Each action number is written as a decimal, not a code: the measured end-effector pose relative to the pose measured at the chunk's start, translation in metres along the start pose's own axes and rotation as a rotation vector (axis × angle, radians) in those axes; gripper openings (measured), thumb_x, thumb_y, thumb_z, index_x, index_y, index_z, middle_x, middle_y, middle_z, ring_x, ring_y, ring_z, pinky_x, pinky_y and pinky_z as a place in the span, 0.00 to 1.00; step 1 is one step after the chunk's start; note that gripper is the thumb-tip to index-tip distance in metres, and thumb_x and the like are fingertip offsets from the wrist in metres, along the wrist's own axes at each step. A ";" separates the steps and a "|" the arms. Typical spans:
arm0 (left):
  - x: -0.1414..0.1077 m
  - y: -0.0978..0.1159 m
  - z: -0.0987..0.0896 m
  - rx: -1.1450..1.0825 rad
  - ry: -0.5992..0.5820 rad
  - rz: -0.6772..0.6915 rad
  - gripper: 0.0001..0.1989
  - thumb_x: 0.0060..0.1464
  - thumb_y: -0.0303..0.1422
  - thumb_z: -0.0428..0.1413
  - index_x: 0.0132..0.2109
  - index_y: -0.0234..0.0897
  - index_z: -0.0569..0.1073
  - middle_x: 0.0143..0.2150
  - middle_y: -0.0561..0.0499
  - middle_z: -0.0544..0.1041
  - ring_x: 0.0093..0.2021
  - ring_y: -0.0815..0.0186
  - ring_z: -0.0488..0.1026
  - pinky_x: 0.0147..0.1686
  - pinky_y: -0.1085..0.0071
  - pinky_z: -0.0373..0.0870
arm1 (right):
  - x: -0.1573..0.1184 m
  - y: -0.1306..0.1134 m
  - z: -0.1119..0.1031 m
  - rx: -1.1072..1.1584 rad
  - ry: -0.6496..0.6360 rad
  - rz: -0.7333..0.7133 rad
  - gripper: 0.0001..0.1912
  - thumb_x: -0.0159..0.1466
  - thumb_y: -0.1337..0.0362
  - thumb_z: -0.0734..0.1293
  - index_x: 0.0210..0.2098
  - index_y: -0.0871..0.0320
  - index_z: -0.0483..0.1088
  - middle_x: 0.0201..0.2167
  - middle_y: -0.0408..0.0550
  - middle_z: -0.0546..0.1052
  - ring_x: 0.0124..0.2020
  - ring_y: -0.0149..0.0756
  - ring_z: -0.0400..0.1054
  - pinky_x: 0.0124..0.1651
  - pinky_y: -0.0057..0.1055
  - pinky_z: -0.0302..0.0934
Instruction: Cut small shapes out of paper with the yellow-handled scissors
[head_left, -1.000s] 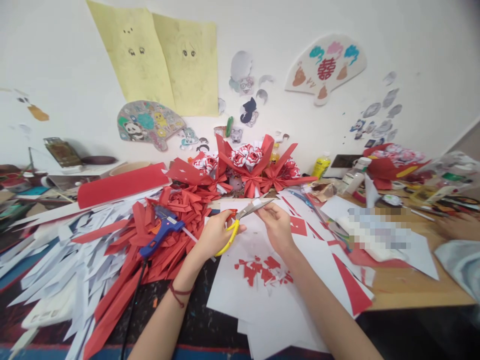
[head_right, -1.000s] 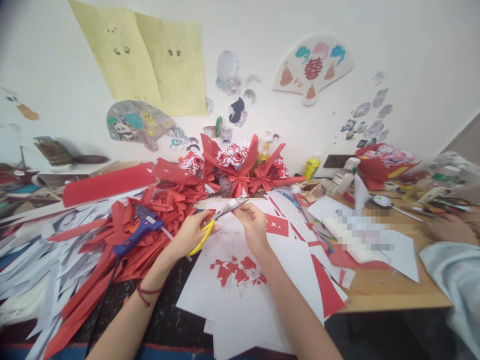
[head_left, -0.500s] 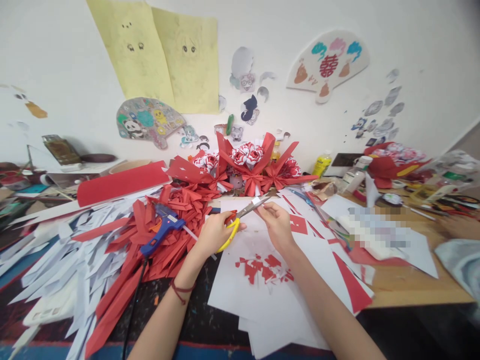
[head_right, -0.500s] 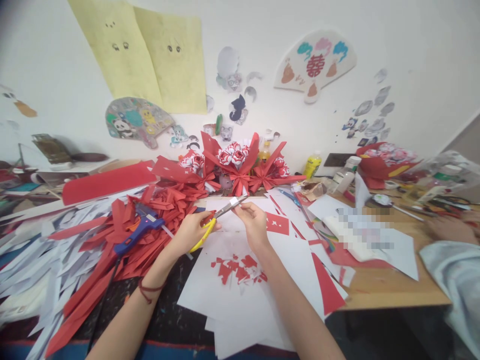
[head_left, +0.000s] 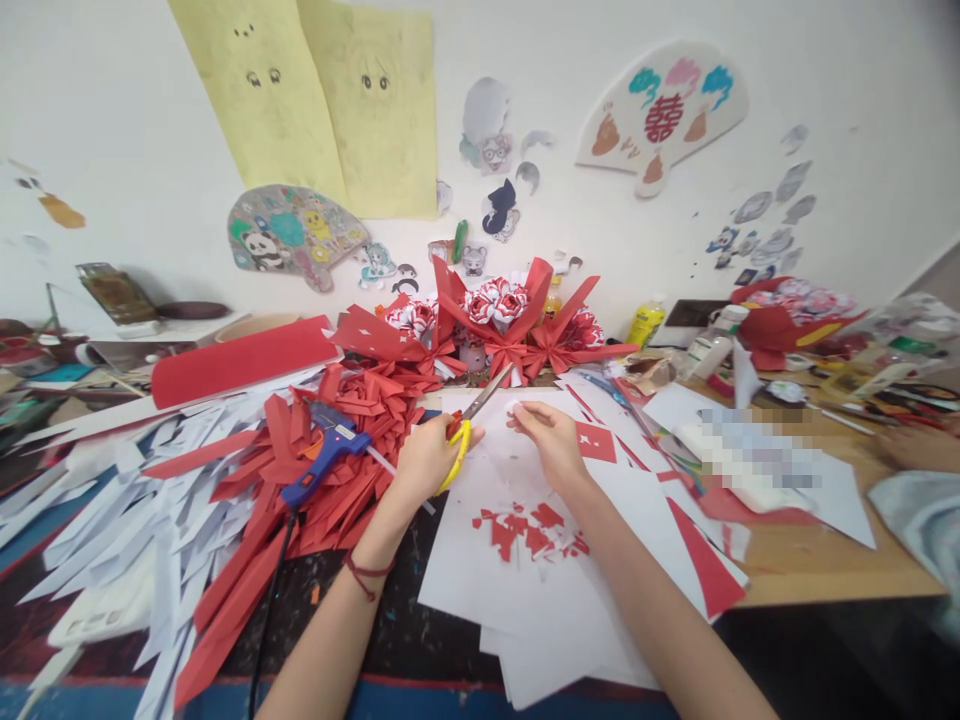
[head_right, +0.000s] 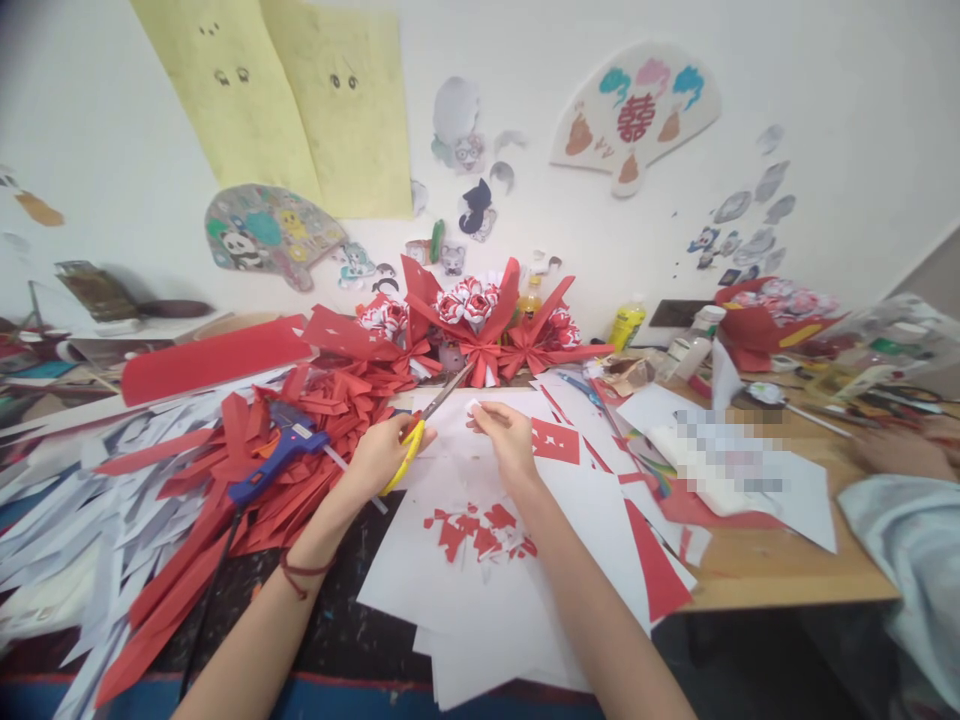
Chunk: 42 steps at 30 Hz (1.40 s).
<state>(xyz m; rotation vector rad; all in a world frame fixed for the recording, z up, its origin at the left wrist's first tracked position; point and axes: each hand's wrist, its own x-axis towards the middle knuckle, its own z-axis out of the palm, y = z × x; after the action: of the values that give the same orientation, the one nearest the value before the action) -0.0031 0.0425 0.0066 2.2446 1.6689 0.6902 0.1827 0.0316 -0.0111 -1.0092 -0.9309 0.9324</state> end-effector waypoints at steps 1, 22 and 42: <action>0.000 0.000 0.000 0.013 0.033 0.022 0.21 0.52 0.52 0.49 0.37 0.36 0.68 0.34 0.46 0.73 0.33 0.61 0.71 0.30 0.72 0.59 | 0.000 -0.001 0.000 0.007 -0.004 -0.017 0.13 0.52 0.57 0.73 0.32 0.61 0.75 0.30 0.48 0.78 0.30 0.34 0.72 0.40 0.33 0.66; -0.004 0.006 -0.012 -0.053 0.013 0.161 0.24 0.49 0.52 0.55 0.44 0.38 0.68 0.41 0.48 0.75 0.39 0.59 0.72 0.31 0.70 0.60 | -0.008 -0.018 -0.005 -0.153 -0.077 -0.259 0.08 0.56 0.61 0.70 0.33 0.58 0.77 0.29 0.46 0.77 0.32 0.35 0.70 0.41 0.34 0.66; -0.007 0.008 -0.012 0.026 0.020 0.207 0.21 0.52 0.49 0.53 0.45 0.38 0.68 0.43 0.47 0.75 0.41 0.57 0.73 0.34 0.67 0.63 | -0.007 -0.012 -0.012 -0.183 -0.110 -0.220 0.06 0.52 0.63 0.72 0.30 0.58 0.77 0.26 0.45 0.77 0.29 0.35 0.71 0.37 0.33 0.67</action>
<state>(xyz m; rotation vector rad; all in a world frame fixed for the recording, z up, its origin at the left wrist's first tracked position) -0.0043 0.0323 0.0189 2.4608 1.4753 0.7432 0.1938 0.0185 -0.0047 -0.9925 -1.2112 0.7328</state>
